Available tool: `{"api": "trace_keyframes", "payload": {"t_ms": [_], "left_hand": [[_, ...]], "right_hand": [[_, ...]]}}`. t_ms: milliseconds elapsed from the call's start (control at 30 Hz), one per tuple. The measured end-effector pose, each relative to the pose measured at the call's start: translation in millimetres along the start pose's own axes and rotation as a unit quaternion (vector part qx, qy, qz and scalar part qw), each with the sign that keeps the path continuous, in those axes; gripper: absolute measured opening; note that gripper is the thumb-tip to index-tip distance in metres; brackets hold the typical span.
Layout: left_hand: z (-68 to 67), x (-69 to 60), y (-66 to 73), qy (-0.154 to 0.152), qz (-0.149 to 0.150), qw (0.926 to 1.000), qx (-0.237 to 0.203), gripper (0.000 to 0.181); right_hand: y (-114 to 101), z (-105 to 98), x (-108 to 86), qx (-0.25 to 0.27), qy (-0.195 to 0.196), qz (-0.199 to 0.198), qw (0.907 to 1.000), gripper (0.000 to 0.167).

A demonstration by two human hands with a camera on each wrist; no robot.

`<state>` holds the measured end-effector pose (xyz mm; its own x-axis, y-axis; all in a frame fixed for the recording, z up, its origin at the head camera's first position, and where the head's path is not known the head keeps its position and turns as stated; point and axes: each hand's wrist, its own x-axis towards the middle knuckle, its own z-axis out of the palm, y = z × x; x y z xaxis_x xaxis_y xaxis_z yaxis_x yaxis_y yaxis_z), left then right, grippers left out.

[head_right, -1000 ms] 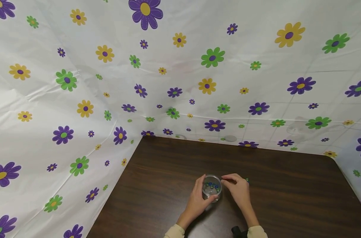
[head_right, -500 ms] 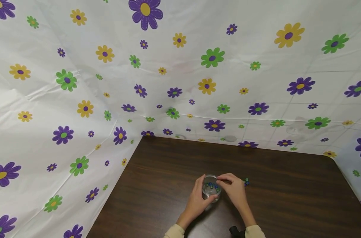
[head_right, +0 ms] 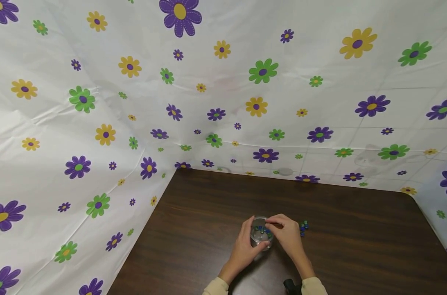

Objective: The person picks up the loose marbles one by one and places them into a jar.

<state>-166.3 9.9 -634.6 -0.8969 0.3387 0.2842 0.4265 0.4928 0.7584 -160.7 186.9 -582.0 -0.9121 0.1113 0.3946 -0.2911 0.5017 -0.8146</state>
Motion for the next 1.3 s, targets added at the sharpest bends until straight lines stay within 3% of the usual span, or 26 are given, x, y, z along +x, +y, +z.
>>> {"api": "trace_keyframes", "payload": {"t_ms": [367, 1133, 1300], "left_hand": [[-0.6, 0.5, 1.4, -0.006, -0.008, 0.9999, -0.003, 0.086], [-1.1, 0.0, 1.3, 0.0, 0.003, 1.0, 0.001, 0.087], [-1.1, -0.2, 1.0, 0.004, 0.009, 0.9999, 0.003, 0.087]], "right_hand": [[3.2, 1.1, -0.5, 0.009, 0.001, 0.002, 1.0, 0.009], [0.0, 1.9, 0.2, 0.013, 0.004, 0.011, 0.9999, 0.008], [-1.2, 2.0, -0.4, 0.005, 0.019, 0.011, 0.9998, 0.008]]}}
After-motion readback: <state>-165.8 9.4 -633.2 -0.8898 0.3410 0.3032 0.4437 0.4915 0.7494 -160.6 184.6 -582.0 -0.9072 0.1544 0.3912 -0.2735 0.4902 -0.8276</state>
